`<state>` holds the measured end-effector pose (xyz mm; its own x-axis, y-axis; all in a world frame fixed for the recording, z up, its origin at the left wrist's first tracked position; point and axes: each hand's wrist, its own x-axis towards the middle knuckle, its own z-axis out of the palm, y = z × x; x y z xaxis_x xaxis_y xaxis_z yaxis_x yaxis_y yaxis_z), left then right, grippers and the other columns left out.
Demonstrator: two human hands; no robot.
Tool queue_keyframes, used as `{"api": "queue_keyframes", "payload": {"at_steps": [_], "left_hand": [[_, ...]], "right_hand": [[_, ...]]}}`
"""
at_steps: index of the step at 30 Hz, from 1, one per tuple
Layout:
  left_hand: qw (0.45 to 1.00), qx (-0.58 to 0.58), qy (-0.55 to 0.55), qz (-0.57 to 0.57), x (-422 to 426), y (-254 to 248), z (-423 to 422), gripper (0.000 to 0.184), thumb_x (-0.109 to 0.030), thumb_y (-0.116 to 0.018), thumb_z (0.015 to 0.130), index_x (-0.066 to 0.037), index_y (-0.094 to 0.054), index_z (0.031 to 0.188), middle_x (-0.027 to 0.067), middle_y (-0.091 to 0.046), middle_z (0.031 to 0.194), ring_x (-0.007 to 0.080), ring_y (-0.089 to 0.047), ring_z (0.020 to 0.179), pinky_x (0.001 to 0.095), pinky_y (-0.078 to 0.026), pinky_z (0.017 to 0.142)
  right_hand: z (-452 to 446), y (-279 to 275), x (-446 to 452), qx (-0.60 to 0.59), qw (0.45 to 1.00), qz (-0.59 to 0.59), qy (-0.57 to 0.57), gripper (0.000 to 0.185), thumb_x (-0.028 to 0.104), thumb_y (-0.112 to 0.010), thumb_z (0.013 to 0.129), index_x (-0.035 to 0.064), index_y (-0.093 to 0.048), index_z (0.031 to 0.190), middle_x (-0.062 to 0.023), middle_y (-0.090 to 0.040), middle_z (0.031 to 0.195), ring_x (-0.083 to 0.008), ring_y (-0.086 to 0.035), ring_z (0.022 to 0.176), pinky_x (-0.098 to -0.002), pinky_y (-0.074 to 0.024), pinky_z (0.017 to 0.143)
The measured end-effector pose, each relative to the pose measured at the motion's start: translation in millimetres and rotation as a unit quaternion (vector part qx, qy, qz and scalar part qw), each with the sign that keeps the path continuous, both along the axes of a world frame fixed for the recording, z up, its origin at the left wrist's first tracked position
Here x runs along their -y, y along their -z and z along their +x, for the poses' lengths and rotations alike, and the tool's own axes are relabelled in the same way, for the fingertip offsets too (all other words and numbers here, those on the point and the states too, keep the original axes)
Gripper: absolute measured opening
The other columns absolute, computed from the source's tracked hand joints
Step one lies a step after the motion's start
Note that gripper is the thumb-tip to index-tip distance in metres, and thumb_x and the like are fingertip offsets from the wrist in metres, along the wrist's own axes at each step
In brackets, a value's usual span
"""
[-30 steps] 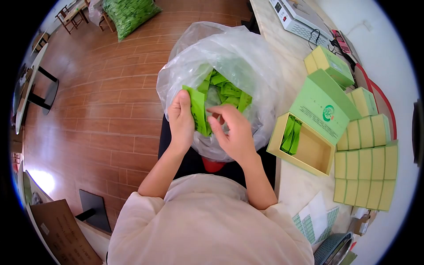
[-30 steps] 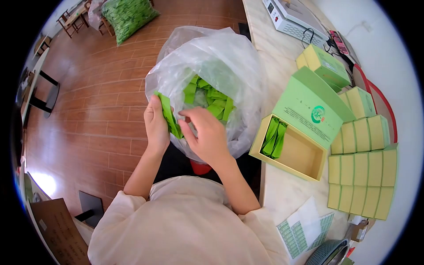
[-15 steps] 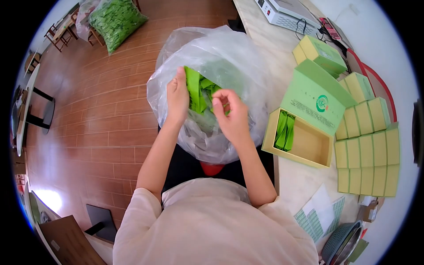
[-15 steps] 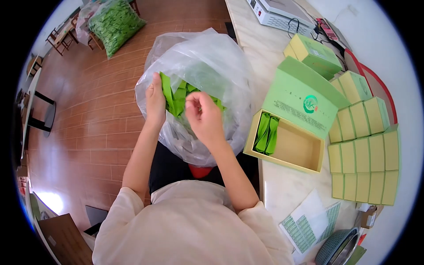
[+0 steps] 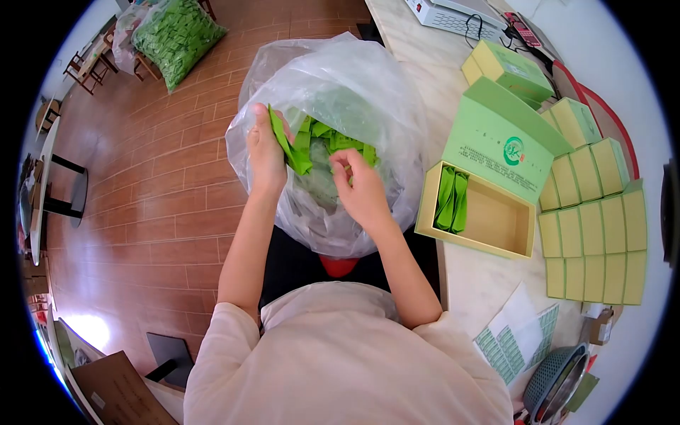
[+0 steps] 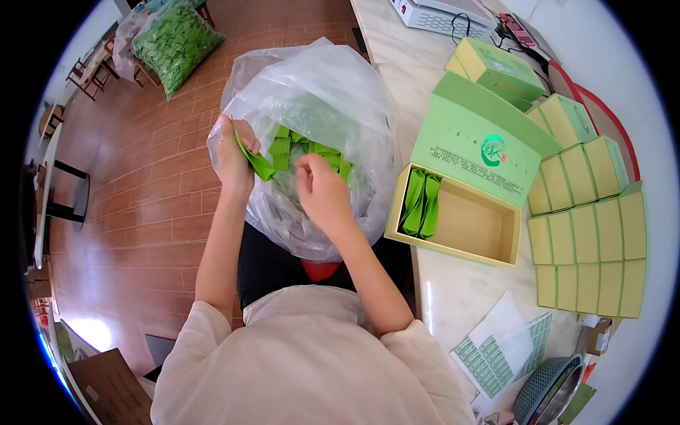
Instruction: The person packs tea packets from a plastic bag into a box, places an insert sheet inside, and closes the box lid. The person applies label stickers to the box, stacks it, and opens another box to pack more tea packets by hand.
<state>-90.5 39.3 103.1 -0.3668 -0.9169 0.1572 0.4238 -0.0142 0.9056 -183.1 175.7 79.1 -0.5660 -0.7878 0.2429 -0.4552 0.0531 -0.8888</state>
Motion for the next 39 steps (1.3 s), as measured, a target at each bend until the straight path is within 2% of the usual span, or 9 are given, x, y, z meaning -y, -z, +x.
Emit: {"api": "queue_keyframes", "payload": {"at_steps": [7, 11, 13, 19, 27, 30, 35, 37, 39], "left_hand": [[0.986, 0.163, -0.005, -0.019, -31.7, 2.9, -3.4, 0.048, -0.045, -0.038, 0.1, -0.006, -0.054, 0.075, -0.0024, -0.048, 0.064, 0.006, -0.044, 0.06, 0.024, -0.036, 0.054], [0.975, 0.159, 0.007, -0.155, -47.6, 11.4, -0.1, 0.03, -0.028, -0.05, 0.098, -0.002, -0.058, 0.085, -0.0023, -0.054, 0.075, 0.0044, -0.046, 0.069, 0.0242, -0.041, 0.061], [0.982, 0.139, 0.03, -0.126, -53.7, 10.2, 1.7, 0.02, -0.019, -0.057, 0.094, -0.001, -0.059, 0.085, -0.0008, -0.055, 0.075, 0.0067, -0.048, 0.068, 0.0253, -0.042, 0.062], [0.904, 0.25, -0.047, -0.343, -45.8, -4.1, 25.4, 0.018, -0.018, -0.061, 0.091, -0.001, -0.06, 0.086, 0.0052, -0.061, 0.076, 0.0137, -0.058, 0.071, 0.0279, -0.045, 0.067], [0.956, 0.2, 0.194, 0.095, -68.2, -2.2, 26.0, 0.047, -0.042, -0.037, 0.101, -0.003, -0.054, 0.122, 0.0063, -0.059, 0.113, 0.0147, -0.056, 0.104, 0.0293, -0.045, 0.09], [0.961, 0.136, 0.183, 0.159, -75.7, 23.8, 19.2, 0.051, -0.042, -0.042, 0.1, 0.001, -0.051, 0.125, 0.0066, -0.058, 0.114, 0.013, -0.055, 0.102, 0.0285, -0.045, 0.087], [0.96, 0.072, 0.143, 0.229, -57.2, 22.6, 28.3, 0.051, -0.044, -0.042, 0.099, 0.002, -0.054, 0.117, 0.0076, -0.061, 0.105, 0.0143, -0.058, 0.092, 0.0289, -0.048, 0.079], [0.957, 0.05, 0.108, 0.263, -48.7, 20.8, 32.1, 0.05, -0.044, -0.043, 0.099, 0.001, -0.056, 0.114, 0.0075, -0.061, 0.101, 0.0148, -0.059, 0.088, 0.0287, -0.049, 0.075], [0.96, 0.029, 0.064, 0.27, -48.6, 24.0, 31.2, 0.035, -0.043, -0.045, 0.098, -0.013, -0.049, 0.082, -0.0014, -0.045, 0.07, 0.0105, -0.046, 0.062, 0.0251, -0.04, 0.056]], "right_hand": [[11.9, -26.1, 5.6, -0.029, 0.985, -0.135, -0.1, 0.018, 0.018, -0.063, 0.087, 0.0026, -0.058, 0.093, -0.0113, -0.056, 0.081, -0.0258, -0.054, 0.067, -0.0332, -0.0464, 0.061], [1.4, -17.3, 6.3, -0.056, 0.992, -0.106, 0.036, 0.019, 0.019, -0.063, 0.089, 0.001, -0.059, 0.095, -0.0071, -0.056, 0.074, -0.0193, -0.052, 0.062, -0.0283, -0.0436, 0.058], [-7.2, -18.0, 6.7, 0.222, 0.958, -0.181, 0.023, 0.018, 0.018, -0.061, 0.092, 0.0002, -0.059, 0.093, -0.0025, -0.059, 0.075, -0.0112, -0.052, 0.064, -0.0273, -0.0431, 0.059], [-10.9, -25.3, -0.9, 0.255, 0.953, -0.154, -0.048, 0.018, 0.019, -0.057, 0.095, 0.0016, -0.062, 0.098, 0.0005, -0.063, 0.086, -0.0068, -0.056, 0.08, -0.0234, -0.0448, 0.075], [-3.6, -16.1, 7.0, 0.579, 0.787, -0.113, -0.179, 0.03, 0.028, -0.049, 0.099, 0.0045, -0.061, 0.112, -0.0053, -0.063, 0.098, -0.015, -0.057, 0.092, -0.0275, -0.0432, 0.085], [7.9, 27.4, 20.4, -0.024, 0.996, -0.087, 0.007, 0.029, 0.022, -0.051, 0.097, 0.0051, -0.057, 0.119, -0.0061, -0.062, 0.104, -0.0173, -0.057, 0.093, -0.0278, -0.0436, 0.085], [29.3, -15.9, 2.8, 0.17, 0.978, -0.12, -0.002, 0.017, 0.015, -0.062, 0.087, 0.0036, -0.061, 0.099, -0.0114, -0.058, 0.106, -0.0259, -0.055, 0.09, -0.0362, -0.0448, 0.079], [30.8, -28.8, -10.2, -0.159, 0.966, -0.157, -0.129, 0.02, 0.013, -0.068, 0.081, 0.0039, -0.06, 0.096, -0.0117, -0.056, 0.109, -0.0289, -0.055, 0.091, -0.039, -0.0444, 0.08], [36.8, -18.6, -12.1, -0.206, 0.957, -0.157, -0.129, 0.023, 0.013, -0.07, 0.077, 0.0042, -0.06, 0.096, -0.0114, -0.056, 0.11, -0.0293, -0.055, 0.092, -0.0391, -0.0446, 0.08]]}}
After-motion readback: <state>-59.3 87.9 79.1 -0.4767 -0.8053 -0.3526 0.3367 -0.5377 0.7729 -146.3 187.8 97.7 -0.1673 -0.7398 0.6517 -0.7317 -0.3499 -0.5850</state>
